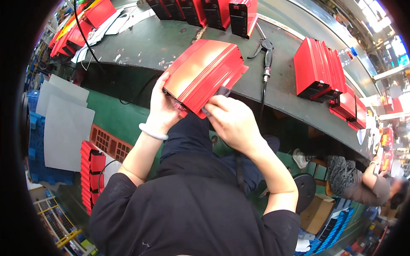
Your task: Cleaning red metal electronics housings using a cloth and an air nozzle at a factory assembly line.
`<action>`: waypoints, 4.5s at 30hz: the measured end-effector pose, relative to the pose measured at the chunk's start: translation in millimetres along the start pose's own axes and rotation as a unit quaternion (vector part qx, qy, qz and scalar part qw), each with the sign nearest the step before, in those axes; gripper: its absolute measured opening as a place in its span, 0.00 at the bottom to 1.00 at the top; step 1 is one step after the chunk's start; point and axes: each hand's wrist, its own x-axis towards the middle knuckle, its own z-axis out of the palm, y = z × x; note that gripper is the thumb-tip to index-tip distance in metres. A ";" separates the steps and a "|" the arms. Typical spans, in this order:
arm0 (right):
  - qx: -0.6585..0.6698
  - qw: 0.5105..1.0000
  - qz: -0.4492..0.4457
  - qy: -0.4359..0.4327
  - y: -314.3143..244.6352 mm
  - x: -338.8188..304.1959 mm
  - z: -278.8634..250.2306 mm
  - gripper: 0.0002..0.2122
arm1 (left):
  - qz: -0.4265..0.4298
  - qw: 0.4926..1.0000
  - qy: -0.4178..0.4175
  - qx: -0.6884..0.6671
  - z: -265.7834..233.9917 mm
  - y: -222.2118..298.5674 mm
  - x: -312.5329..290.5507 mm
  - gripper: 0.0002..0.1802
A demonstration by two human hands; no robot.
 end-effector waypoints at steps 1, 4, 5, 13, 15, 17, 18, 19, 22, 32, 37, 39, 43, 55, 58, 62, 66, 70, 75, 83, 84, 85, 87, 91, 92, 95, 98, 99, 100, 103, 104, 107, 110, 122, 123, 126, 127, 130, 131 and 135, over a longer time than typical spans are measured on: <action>-0.031 0.999 -0.027 -0.011 -5.0 -0.2 0.8 0.12 | 0.030 0.999 0.008 0.014 -0.4 -1.2 1.4 0.25; -0.120 0.989 -0.054 -0.062 -17.3 -7.8 5.6 0.11 | 0.067 0.997 0.024 0.032 -2.1 -4.2 0.7 0.26; -0.153 0.983 -0.080 -0.070 -20.7 -9.5 4.9 0.10 | 0.062 0.997 0.019 0.034 -7.4 -4.1 2.9 0.26; -0.030 0.946 -0.149 -0.286 -25.0 -22.0 13.5 0.05 | 0.028 0.999 0.035 0.019 2.9 -10.0 -0.8 0.24; -0.013 0.963 -0.097 -0.252 -14.8 -40.4 28.2 0.04 | -0.046 0.999 -0.009 -0.007 -7.5 2.0 9.4 0.23; 0.038 0.986 -0.014 -0.161 -1.8 -39.7 17.0 0.03 | -0.041 0.997 -0.035 -0.058 -1.2 4.4 -0.9 0.23; 0.119 0.989 0.050 -0.072 4.1 -37.5 9.9 0.02 | -0.020 0.998 -0.015 -0.058 -1.1 4.6 -0.2 0.23; 0.180 0.971 0.148 -0.044 4.1 -33.4 -1.3 0.02 | -0.015 0.998 -0.013 -0.060 -7.3 7.8 -1.5 0.23; 0.380 0.859 0.332 0.085 14.8 -41.4 -14.2 0.05 | 0.006 1.000 0.003 -0.006 -17.1 9.4 7.3 0.23; 0.313 0.920 0.176 0.156 -11.5 -20.2 11.4 0.06 | 0.008 1.000 -0.021 -0.011 6.5 0.5 2.1 0.26; 0.095 0.963 0.154 0.199 -16.9 -13.0 35.9 0.09 | 0.018 0.999 -0.039 -0.007 10.8 -2.2 -3.0 0.27; 0.050 0.966 0.153 0.203 -20.4 -10.7 40.9 0.10 | 0.045 0.999 -0.023 -0.016 17.6 -3.3 -6.7 0.28; -0.005 0.973 0.085 0.213 -13.1 -9.9 42.5 0.11 | 0.060 0.998 -0.004 -0.020 22.2 1.6 -5.4 0.26; 0.474 0.755 0.399 0.214 -8.4 -56.8 58.5 0.06 | 0.187 0.980 -0.071 0.007 34.6 11.4 -3.9 0.22; 0.635 0.597 0.433 0.229 -4.1 -37.7 48.1 0.12 | 0.202 0.976 -0.084 0.011 32.1 12.5 -9.4 0.22; 0.698 0.534 0.422 0.223 -20.7 -11.7 41.2 0.13 | 0.202 0.975 -0.089 0.023 28.8 4.0 -7.5 0.21; 0.652 0.601 0.384 0.257 -23.5 0.3 53.6 0.11 | 0.207 0.973 -0.100 0.036 29.9 -4.9 -11.5 0.21; 0.527 0.705 0.394 0.265 -15.7 3.4 74.3 0.11 | 0.218 0.969 -0.105 0.048 27.2 -9.5 -12.1 0.23; 0.435 0.798 0.368 0.195 -12.9 3.5 77.6 0.09 | 0.258 0.954 -0.132 0.076 25.4 -7.8 -18.1 0.25; 0.338 0.876 0.338 0.063 -11.5 -3.2 55.1 0.10 | 0.252 0.955 -0.125 0.095 23.7 -3.0 -14.3 0.26; 0.379 0.866 0.321 0.061 -9.7 -6.3 56.4 0.10 | 0.248 0.956 -0.120 0.098 22.8 -2.3 -15.1 0.26; 0.419 0.854 0.302 0.058 -9.8 -6.2 54.7 0.10 | 0.248 0.956 -0.118 0.099 21.9 -1.4 -15.1 0.26; 0.528 0.768 0.362 0.021 -14.6 -6.6 43.9 0.11 | 0.239 0.958 -0.127 0.092 20.6 0.1 -15.3 0.27; 0.610 0.691 0.382 0.070 -17.6 -8.4 48.9 0.11 | 0.237 0.958 -0.133 0.094 23.5 -2.6 -16.4 0.27; 0.588 0.703 0.387 0.103 -18.0 -8.1 53.8 0.11 | 0.233 0.959 -0.132 0.091 23.6 -3.4 -16.7 0.27; 0.550 0.739 0.373 0.113 -11.4 -3.6 65.6 0.10 | 0.237 0.957 -0.134 0.102 22.9 -5.4 -17.5 0.26; 0.480 0.785 0.378 0.107 -15.1 -2.0 66.5 0.10 | 0.252 0.950 -0.133 0.125 16.8 -3.4 -14.7 0.26; 0.459 0.799 0.380 0.082 -15.8 -1.7 63.9 0.10 | 0.258 0.948 -0.132 0.135 14.8 -1.6 -14.0 0.26; 0.390 0.852 0.343 0.057 -7.5 -9.8 67.3 0.09 | 0.256 0.948 -0.132 0.136 15.6 -1.4 -13.8 0.26; 0.462 0.815 0.349 0.001 12.8 -34.3 61.5 0.09 | 0.264 0.950 -0.105 0.131 18.7 6.5 -13.1 0.27; 0.376 0.844 0.382 -0.002 21.3 -42.8 59.0 0.08 | 0.247 0.955 -0.119 0.111 19.0 10.0 -13.3 0.27; 0.442 0.793 0.406 0.107 30.2 -42.5 42.4 0.15 | 0.232 0.959 -0.136 0.086 17.7 15.7 -11.7 0.27; 0.616 0.663 0.358 0.230 29.3 -35.6 11.4 0.15 | 0.216 0.964 -0.132 0.083 21.2 14.9 -8.8 0.28; 0.418 0.810 0.217 0.349 52.4 22.3 -1.8 0.13 | 0.150 0.976 -0.140 0.075 10.7 1.5 -9.4 0.29; 0.418 0.811 0.214 0.350 58.3 19.1 1.6 0.13 | 0.152 0.975 -0.135 0.085 8.6 -0.3 -9.1 0.29; 0.428 0.788 0.314 0.312 66.6 17.7 3.1 0.06 | 0.167 0.970 -0.137 0.112 5.0 -2.2 -11.5 0.28; 0.390 0.810 0.309 0.311 71.2 15.1 4.6 0.05 | 0.174 0.968 -0.131 0.121 3.7 -4.8 -12.6 0.27; 0.339 0.830 0.301 0.324 80.7 8.5 13.2 0.07 | 0.191 0.967 -0.114 0.127 1.6 -8.2 -14.7 0.25; 0.348 0.818 0.309 0.337 83.2 7.6 18.3 0.07 | 0.203 0.963 -0.107 0.138 1.7 -8.2 -15.3 0.25; 0.393 0.741 0.385 0.385 100.5 -11.4 2.5 0.11 | 0.188 0.963 -0.133 0.140 -3.3 -1.9 -20.3 0.25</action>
